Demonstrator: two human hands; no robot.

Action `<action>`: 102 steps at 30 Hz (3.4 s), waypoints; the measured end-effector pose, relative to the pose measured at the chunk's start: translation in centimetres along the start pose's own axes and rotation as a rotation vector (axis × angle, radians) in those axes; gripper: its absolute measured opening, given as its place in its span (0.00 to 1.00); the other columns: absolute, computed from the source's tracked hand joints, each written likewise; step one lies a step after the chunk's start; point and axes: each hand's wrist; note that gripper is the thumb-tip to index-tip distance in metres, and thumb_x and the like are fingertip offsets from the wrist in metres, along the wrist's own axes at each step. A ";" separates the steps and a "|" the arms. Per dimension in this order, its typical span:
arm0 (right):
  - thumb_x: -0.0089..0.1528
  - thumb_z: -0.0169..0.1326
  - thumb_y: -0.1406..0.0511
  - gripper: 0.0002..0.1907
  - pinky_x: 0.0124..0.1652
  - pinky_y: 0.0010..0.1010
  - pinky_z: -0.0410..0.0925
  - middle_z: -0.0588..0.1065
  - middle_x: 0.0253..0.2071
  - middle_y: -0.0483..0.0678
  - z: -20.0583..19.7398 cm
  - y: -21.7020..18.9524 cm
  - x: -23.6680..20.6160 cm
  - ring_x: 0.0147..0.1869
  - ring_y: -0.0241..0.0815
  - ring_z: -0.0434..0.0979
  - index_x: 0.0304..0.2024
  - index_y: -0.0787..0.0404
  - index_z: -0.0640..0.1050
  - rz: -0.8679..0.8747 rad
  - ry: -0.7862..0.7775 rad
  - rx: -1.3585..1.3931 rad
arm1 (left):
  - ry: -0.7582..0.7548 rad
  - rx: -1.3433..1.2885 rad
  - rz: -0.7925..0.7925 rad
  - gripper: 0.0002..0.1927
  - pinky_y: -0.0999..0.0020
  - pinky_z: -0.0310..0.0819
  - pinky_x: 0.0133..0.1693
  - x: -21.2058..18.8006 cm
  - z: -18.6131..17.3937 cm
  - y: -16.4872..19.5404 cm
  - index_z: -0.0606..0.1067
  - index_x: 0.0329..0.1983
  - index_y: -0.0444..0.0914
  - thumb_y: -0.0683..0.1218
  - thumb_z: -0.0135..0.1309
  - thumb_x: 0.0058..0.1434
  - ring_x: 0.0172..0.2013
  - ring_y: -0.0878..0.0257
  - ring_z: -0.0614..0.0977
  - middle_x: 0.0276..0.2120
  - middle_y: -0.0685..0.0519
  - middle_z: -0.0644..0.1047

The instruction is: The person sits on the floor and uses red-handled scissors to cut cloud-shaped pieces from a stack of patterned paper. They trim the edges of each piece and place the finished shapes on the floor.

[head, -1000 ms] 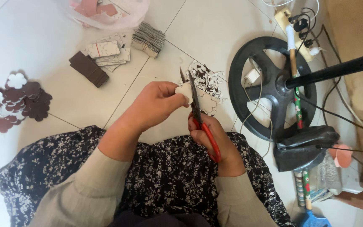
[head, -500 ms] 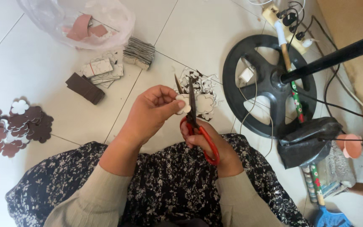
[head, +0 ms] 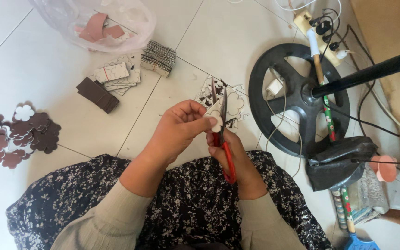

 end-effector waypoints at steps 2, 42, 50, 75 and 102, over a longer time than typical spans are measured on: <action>0.58 0.52 0.72 0.15 0.49 0.26 0.66 0.69 0.42 0.43 -0.1 0.6 0.2 0.47 0.35 0.69 0.48 0.65 0.71 -0.066 0.012 -0.051 | -0.006 0.002 -0.003 0.07 0.70 0.76 0.35 0.0 0.0 -0.1 0.72 0.37 0.33 0.37 0.60 0.60 0.29 0.64 0.81 0.29 0.51 0.80; 0.54 0.51 0.70 0.18 0.47 0.30 0.69 0.69 0.41 0.44 -0.6 0.3 -0.5 0.45 0.37 0.70 0.47 0.65 0.71 -0.047 0.019 -0.036 | 0.046 0.162 0.093 0.09 0.74 0.75 0.32 -0.3 1.4 -0.9 0.78 0.42 0.29 0.38 0.61 0.60 0.28 0.69 0.80 0.30 0.52 0.81; 0.55 0.50 0.70 0.10 0.43 0.27 0.67 0.69 0.37 0.45 -0.8 0.1 -0.7 0.42 0.36 0.70 0.40 0.63 0.71 -0.082 0.066 -0.119 | 0.011 0.150 0.112 0.08 0.74 0.76 0.31 -0.8 2.1 -0.5 0.78 0.42 0.28 0.38 0.60 0.61 0.28 0.69 0.81 0.29 0.51 0.81; 0.58 0.53 0.67 0.12 0.43 0.26 0.65 0.68 0.40 0.43 -0.8 -0.7 -1.1 0.42 0.34 0.67 0.43 0.65 0.71 -0.072 0.030 -0.082 | 0.030 0.049 0.040 0.07 0.75 0.74 0.33 -0.5 1.8 -0.3 0.78 0.39 0.29 0.39 0.59 0.61 0.30 0.69 0.80 0.31 0.51 0.82; 0.56 0.58 0.62 0.18 0.48 0.26 0.66 0.70 0.40 0.43 -2.0 -0.3 -1.0 0.46 0.34 0.68 0.45 0.64 0.73 0.009 -0.035 -0.128 | 0.101 0.364 0.016 0.08 0.77 0.72 0.32 -0.8 0.7 1.0 0.81 0.35 0.32 0.43 0.61 0.59 0.28 0.73 0.77 0.27 0.57 0.80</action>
Point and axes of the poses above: each hand's wrist, its own x-axis towards the middle knuckle, its own z-axis out of the palm, y = z × x
